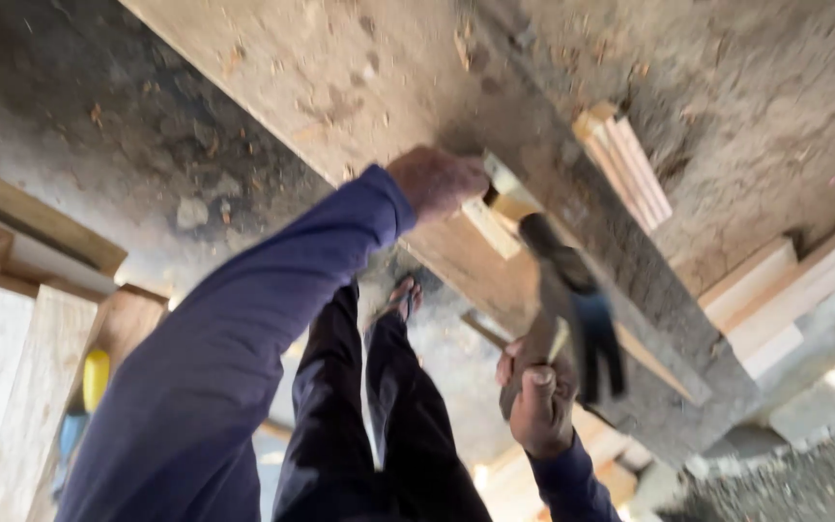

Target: The person uses a hammer to drive small wooden blocks into a larger wooden plank. They repeatedly position the blocks and strike them with the hammer to secure them in place.

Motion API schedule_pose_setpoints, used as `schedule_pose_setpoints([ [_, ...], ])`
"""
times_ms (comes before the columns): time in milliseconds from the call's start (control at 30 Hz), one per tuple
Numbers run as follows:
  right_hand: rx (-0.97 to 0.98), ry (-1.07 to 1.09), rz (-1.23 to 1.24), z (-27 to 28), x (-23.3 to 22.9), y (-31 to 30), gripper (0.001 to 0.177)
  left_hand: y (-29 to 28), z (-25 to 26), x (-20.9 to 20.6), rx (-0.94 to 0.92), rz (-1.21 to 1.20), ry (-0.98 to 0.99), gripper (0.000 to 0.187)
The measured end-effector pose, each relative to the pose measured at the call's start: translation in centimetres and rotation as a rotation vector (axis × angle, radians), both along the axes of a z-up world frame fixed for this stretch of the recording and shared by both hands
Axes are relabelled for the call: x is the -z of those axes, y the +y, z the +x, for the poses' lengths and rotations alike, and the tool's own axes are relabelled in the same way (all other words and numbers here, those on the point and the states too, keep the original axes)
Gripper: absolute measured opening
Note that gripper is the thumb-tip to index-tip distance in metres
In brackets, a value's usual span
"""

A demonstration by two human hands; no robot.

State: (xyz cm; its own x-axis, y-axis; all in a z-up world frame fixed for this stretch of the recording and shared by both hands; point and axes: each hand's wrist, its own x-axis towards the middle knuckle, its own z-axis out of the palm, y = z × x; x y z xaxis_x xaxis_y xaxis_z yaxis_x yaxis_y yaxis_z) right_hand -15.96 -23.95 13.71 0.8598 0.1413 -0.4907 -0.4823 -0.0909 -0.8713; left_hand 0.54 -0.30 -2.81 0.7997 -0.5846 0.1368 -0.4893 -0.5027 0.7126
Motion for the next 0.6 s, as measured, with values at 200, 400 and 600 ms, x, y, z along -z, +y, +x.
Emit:
schedule_pose_setpoints([
  [200, -0.055, 0.18, -0.164, 0.2, 3.6, -1.0, 0.054, -0.8, -0.2, 1.5, 0.039, 0.115, -0.037, 0.01],
  [400, -0.049, 0.038, -0.081, -0.6, 1.1, -1.0, 0.059, -0.3, -1.0, -2.9, -0.02, 0.24, 0.0, 0.01],
  [600, -0.033, -0.11, 0.008, 0.9, -2.0, 0.0, 0.055, 0.5, 0.0, -4.9, -0.092, 0.322, -0.047, 0.008],
])
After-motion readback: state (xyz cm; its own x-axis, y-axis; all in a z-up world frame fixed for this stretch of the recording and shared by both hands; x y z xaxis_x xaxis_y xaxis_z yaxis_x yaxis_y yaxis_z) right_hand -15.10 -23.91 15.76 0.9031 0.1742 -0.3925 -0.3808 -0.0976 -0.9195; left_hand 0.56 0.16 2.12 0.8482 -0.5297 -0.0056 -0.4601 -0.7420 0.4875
